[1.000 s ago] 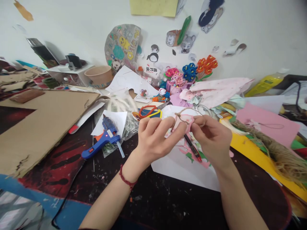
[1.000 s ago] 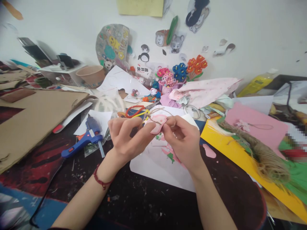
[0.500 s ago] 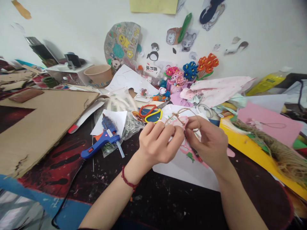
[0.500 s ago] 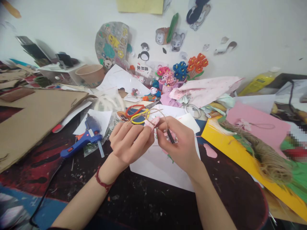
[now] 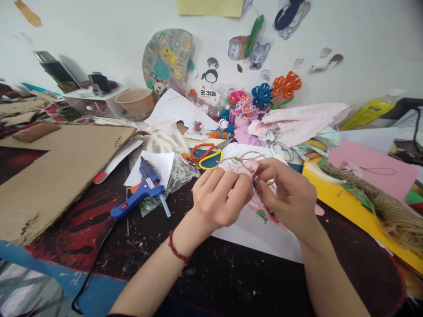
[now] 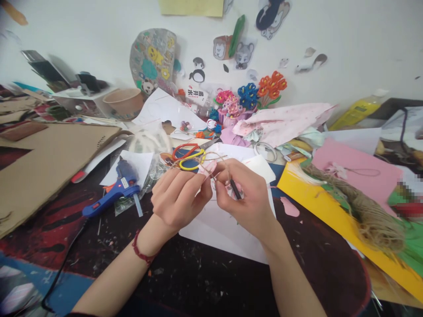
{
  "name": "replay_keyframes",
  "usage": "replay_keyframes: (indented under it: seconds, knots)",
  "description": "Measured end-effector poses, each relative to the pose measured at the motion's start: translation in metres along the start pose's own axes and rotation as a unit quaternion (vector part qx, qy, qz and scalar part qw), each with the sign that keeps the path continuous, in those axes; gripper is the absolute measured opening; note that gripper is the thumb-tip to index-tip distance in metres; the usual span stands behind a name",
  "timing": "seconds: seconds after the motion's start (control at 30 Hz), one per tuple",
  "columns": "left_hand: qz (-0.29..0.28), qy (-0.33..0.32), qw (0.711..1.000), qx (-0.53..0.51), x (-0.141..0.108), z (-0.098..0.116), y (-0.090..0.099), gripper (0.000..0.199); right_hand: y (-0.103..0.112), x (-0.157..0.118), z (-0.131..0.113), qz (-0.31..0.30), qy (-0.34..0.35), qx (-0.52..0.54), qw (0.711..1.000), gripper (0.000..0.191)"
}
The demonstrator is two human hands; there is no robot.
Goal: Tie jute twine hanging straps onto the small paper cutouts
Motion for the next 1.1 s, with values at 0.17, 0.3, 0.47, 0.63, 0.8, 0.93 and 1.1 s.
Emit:
replay_keyframes:
  seconds: [0.17, 0.3, 0.47, 0.63, 0.8, 0.93, 1.1]
  knots:
    - [-0.009, -0.022, 1.000, 0.018, 0.005, 0.000, 0.002, 0.010, 0.004, 0.001, 0.003, 0.026, -0.015, -0.013, 0.999, 0.014]
    - [-0.004, -0.045, 0.998, 0.038, 0.009, 0.002, 0.005, 0.011, 0.007, -0.001, 0.003, 0.052, -0.001, -0.015, 0.999, 0.015]
    - [0.002, -0.022, 1.000, -0.009, 0.009, -0.002, 0.005, 0.012, 0.013, -0.003, 0.002, 0.079, 0.023, -0.030, 0.996, 0.018]
    - [-0.034, 0.177, 0.949, -0.259, 0.009, -0.029, -0.006, 0.011, 0.012, -0.002, -0.004, 0.080, 0.054, -0.051, 0.994, 0.020]
    - [-0.081, 0.378, 0.798, -0.462, -0.008, -0.044, -0.032, 0.014, 0.006, 0.000, -0.011, 0.059, 0.066, -0.072, 0.993, 0.021]
    - [-0.084, 0.424, 0.742, -0.512, -0.019, -0.047, -0.042, 0.017, 0.005, 0.000, -0.012, 0.054, 0.069, -0.063, 0.994, 0.020]
    - [-0.067, 0.434, 0.723, -0.534, -0.020, -0.050, -0.043, 0.018, 0.006, 0.000, -0.006, 0.048, 0.035, -0.033, 0.998, 0.017]
Point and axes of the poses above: each hand's wrist, its own x-axis towards the middle knuckle, its own y-axis out of the back of the hand, z = x × y, the point moved 9 cm from there along x, towards the middle knuckle, and after that the axes turned 3 degrees about -x, right-handed, at the moved point
